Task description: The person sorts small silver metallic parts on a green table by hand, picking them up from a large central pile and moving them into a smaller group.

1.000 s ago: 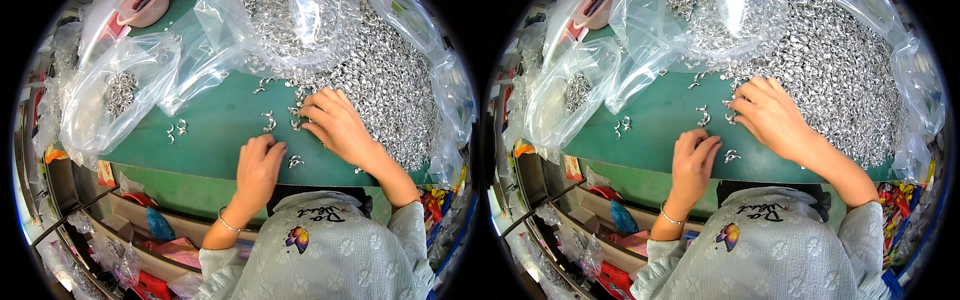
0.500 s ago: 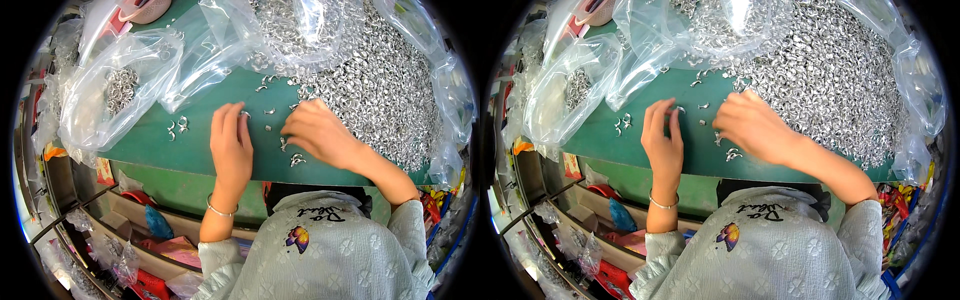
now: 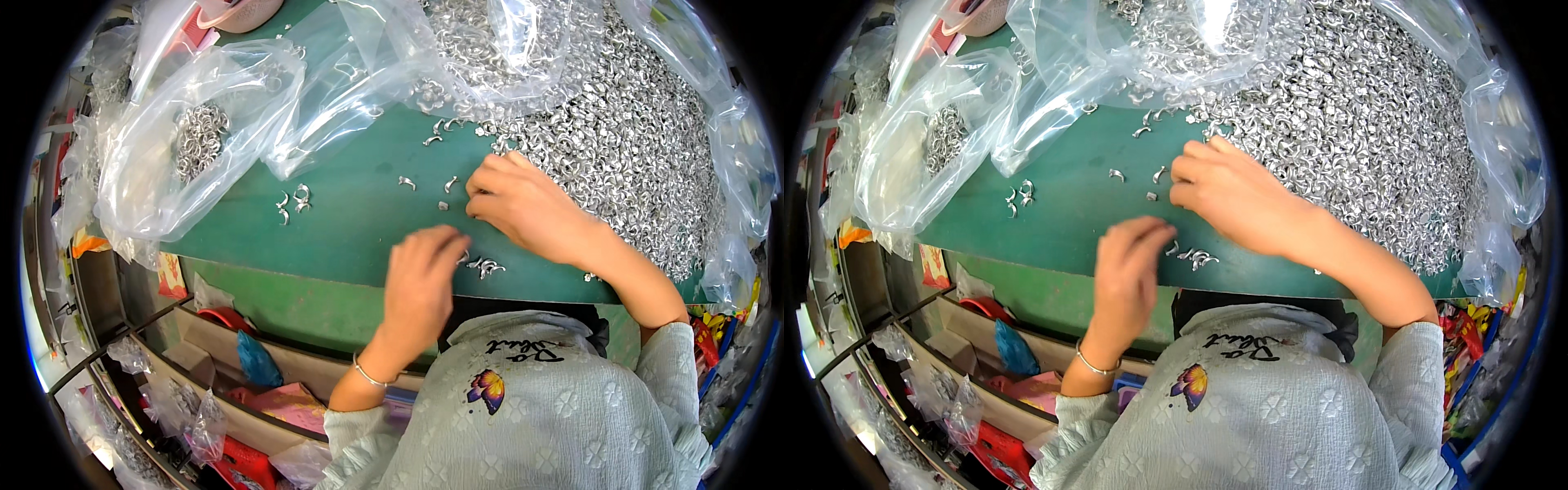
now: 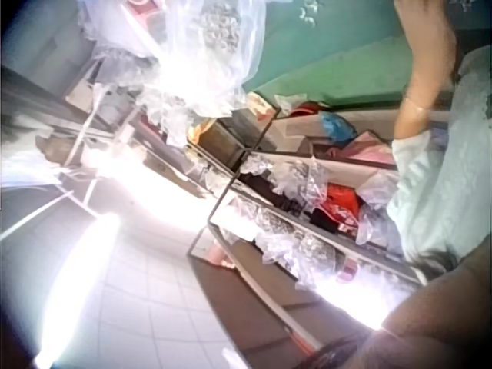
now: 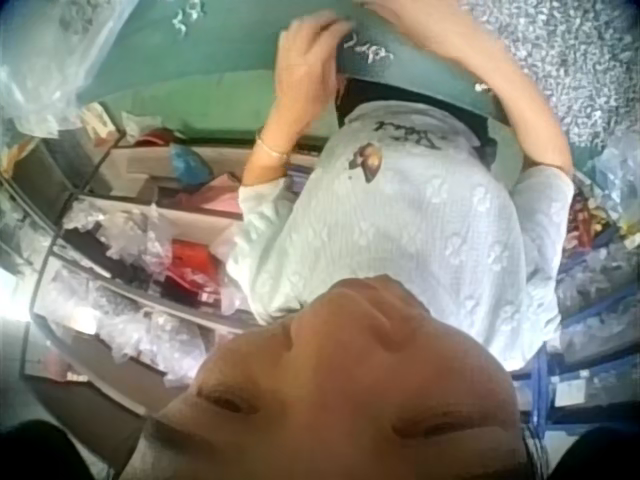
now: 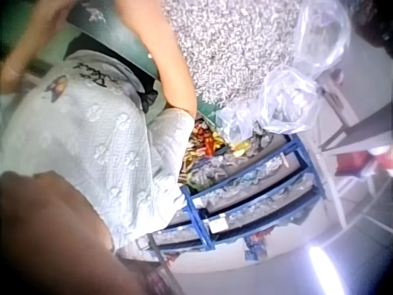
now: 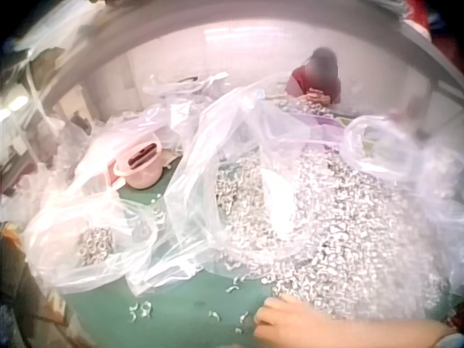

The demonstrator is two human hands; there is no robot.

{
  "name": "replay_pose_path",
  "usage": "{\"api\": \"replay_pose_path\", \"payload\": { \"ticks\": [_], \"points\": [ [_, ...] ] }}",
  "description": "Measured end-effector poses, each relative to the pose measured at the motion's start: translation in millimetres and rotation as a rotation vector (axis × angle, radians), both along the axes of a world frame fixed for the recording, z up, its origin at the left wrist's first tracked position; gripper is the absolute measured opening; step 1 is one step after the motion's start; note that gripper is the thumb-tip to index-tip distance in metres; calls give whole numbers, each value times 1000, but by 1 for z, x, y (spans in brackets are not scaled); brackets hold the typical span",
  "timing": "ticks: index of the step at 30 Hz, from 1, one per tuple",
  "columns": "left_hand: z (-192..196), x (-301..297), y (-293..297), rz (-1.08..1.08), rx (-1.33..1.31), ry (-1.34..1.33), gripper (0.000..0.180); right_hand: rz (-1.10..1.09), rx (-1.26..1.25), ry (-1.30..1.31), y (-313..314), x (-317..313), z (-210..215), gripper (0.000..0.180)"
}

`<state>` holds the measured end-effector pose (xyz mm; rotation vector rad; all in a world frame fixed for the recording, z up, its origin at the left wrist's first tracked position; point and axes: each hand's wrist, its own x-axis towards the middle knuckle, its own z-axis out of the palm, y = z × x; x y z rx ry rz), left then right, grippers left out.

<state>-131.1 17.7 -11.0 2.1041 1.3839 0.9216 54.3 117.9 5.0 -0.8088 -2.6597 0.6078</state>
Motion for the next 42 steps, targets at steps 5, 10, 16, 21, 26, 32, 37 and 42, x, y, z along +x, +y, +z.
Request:
{"api": "replay_pose_path", "payload": {
  "ticks": [5, 10, 16, 21, 26, 32, 37, 42],
  "points": [
    [-1, -1, 31, 221, 92, 67, 25, -71, 87, 90, 15, -18, -10, 13],
    [-9, -19, 52, 283, 117, 146, 19, 44, -92, -159, -5, -7, 10, 12],
    [-14, -23, 66, 318, 108, 132, 12, -216, 119, 182, 30, -30, -12, 10],
    [-11, -20, 67, 365, 91, 74, 19, -135, 279, -118, 28, -33, -10, 7],
    [0, -7, 37, 268, 89, 50, 25, -15, -46, -136, -10, -9, 7, 5],
    [4, 9, 22, -31, -49, -47, 27, -272, 234, 76, 32, -21, -11, 12],
    [4, 6, 15, -114, -90, -2, 28, -224, 331, -83, 42, -35, -18, 16],
    [-5, -17, 42, 272, 85, 13, 26, -149, 48, -10, 27, -31, -15, 11]
  ]
}}
